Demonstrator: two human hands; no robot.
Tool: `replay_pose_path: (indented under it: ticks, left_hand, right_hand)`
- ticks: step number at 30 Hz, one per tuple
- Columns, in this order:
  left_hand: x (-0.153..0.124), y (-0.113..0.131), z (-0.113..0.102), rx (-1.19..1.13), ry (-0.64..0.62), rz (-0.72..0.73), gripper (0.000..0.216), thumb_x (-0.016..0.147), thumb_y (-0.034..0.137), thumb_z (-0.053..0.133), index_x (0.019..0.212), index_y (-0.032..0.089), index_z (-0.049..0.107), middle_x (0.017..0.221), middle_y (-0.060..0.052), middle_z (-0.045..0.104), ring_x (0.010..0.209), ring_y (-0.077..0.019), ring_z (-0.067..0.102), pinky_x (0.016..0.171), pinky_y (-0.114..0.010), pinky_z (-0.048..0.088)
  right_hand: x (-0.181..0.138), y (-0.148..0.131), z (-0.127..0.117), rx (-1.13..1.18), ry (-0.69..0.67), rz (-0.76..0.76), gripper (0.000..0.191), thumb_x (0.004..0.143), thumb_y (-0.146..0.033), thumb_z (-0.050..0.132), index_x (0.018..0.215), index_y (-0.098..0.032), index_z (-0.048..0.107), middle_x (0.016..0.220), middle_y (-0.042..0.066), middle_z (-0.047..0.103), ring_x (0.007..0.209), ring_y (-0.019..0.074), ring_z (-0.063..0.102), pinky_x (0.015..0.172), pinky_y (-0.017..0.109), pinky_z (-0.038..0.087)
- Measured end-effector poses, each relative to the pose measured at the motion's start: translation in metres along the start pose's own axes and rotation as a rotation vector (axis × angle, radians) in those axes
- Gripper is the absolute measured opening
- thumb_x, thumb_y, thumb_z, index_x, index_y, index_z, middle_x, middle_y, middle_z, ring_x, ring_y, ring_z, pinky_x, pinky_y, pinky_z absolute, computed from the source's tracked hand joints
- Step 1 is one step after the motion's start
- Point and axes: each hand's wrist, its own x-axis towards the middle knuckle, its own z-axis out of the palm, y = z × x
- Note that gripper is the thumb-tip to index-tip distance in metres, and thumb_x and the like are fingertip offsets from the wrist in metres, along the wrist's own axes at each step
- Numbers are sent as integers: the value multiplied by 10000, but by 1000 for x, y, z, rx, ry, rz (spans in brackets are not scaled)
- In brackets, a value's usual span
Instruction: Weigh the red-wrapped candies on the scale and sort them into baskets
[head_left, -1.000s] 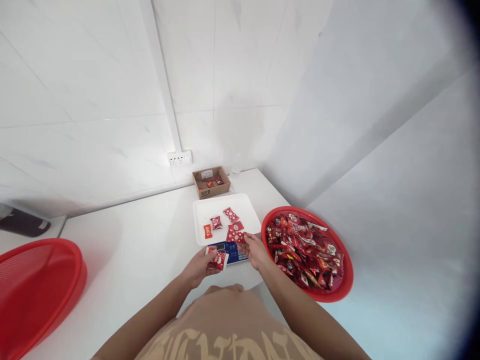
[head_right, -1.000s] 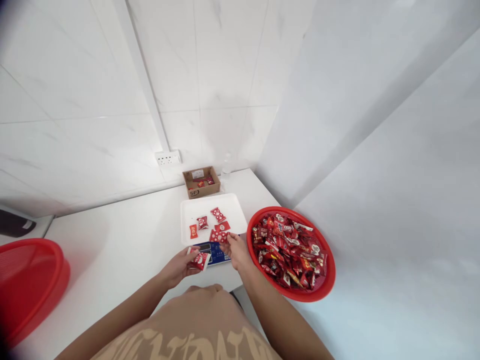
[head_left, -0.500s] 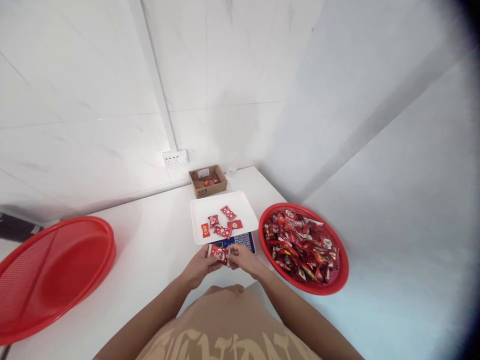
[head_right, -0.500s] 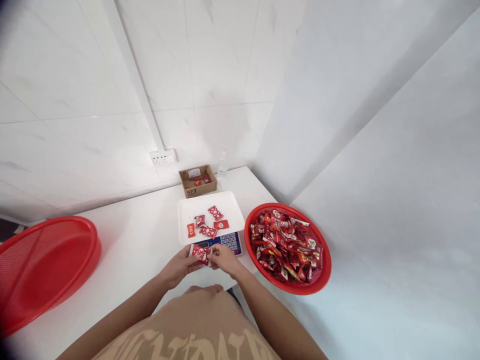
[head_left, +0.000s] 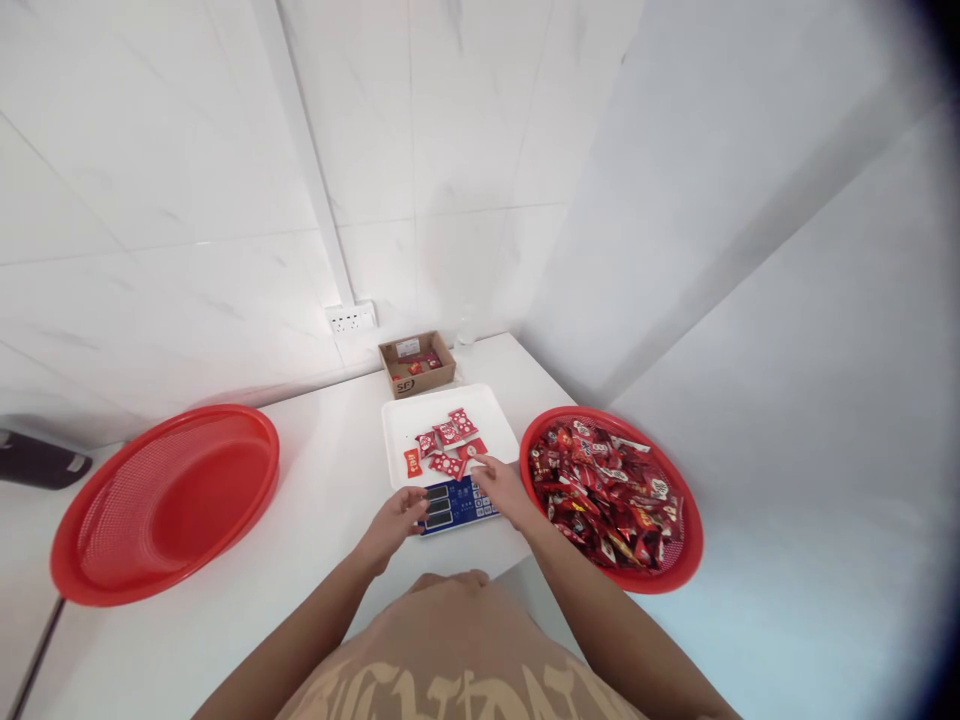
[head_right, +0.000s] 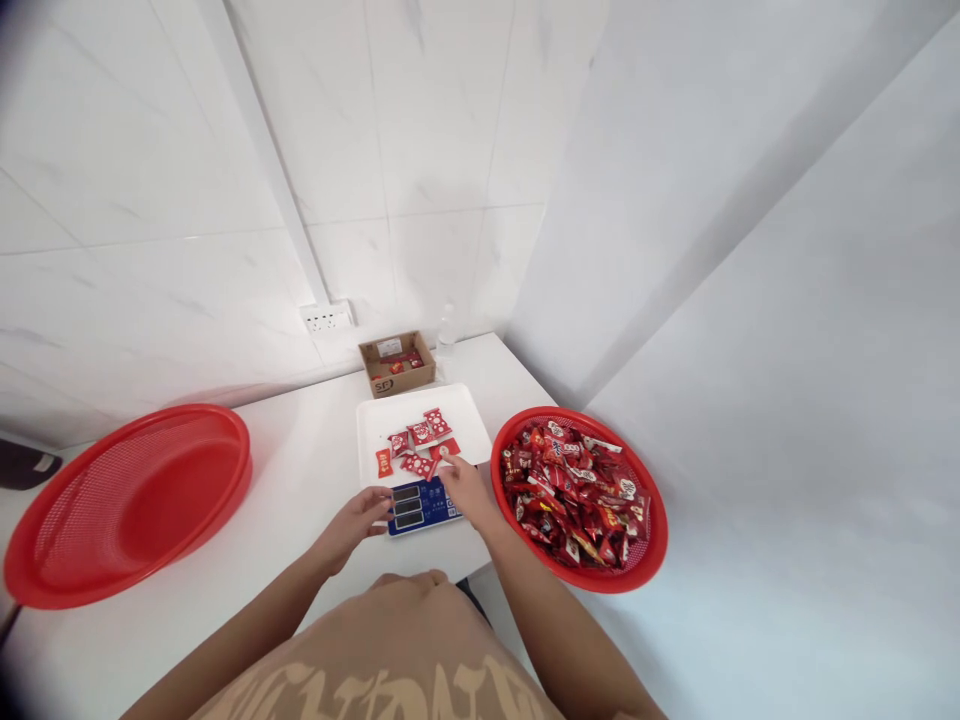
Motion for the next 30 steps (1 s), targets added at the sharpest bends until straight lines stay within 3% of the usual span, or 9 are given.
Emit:
replay_pose_path:
  ticks: [2,4,7,10,13,18,21,25,30]
  left_hand:
    - [5,-2,-18,194,147,137,359,767,424,553,1046,198,563,1093,-81,620,1001,-209,583,857,-367,467]
    - [10,-4,-46,427,380,290,333,783,360,513,1075,206,562,1161,-89,597,1105,-233,537,946,-408,425]
    - [11,-7,-97,765,726,421,418,822,328,442,1193,151,512,1310,-158,488,1291,-276,367,1062,-456,304]
    - [6,-16,-140,973,911,252,560,857,399,381,1316,79,405,1410,-230,351,1355,-354,234,1057,-540,258]
    - [1,-29,-159,1064,884,52,615,868,424,343,1364,60,337,1399,-254,366,1312,-398,300,1003,-588,291]
    - [3,-45,-146,1125,832,151,634,860,417,351,1374,48,313,1353,-238,440,1251,-366,402,972,-505,369]
    - [9,-54,-124,1066,763,320,605,854,396,378,1342,38,360,1315,-225,486,1233,-324,437,997,-457,371]
    - [16,-69,-87,987,612,505,516,870,367,382,1325,124,401,1310,-162,508,1219,-273,463,1002,-448,387]
    - [28,-59,-50,987,496,579,479,868,317,394,1320,161,415,1397,-147,418,1314,-278,347,1050,-478,329]
  right_hand:
    - [-2,17,-15,-217,139,-203,379,803,-316,478,1141,-180,586,1062,81,662,1008,207,604,915,391,463]
    - [-7,36,-35,-425,270,-339,393,832,-335,427,1154,-171,582,1156,112,623,1093,227,556,979,423,411]
    - [-17,68,-60,-726,365,-377,482,832,-381,436,1233,-131,530,1297,165,524,1237,281,438,1027,467,347]
    - [-28,96,-68,-968,332,-327,598,806,-438,485,1323,-140,447,1403,154,421,1318,313,332,1066,491,273]
    - [-33,112,-64,-1109,277,-316,594,827,-387,453,1372,-161,380,1420,119,412,1321,286,336,1085,468,236]
    - [-33,115,-58,-1180,301,-344,537,863,-253,357,1393,-172,338,1377,95,469,1283,245,388,1067,419,256]
    - [-34,113,-59,-1188,318,-353,539,857,-219,350,1393,-170,337,1361,106,483,1266,247,404,1059,424,259]
    - [-35,111,-58,-1186,324,-353,552,847,-191,347,1399,-177,327,1356,96,489,1257,237,411,1063,415,251]
    - [-35,110,-57,-1189,304,-320,559,841,-180,357,1399,-178,329,1356,97,489,1257,235,412,1055,409,256]
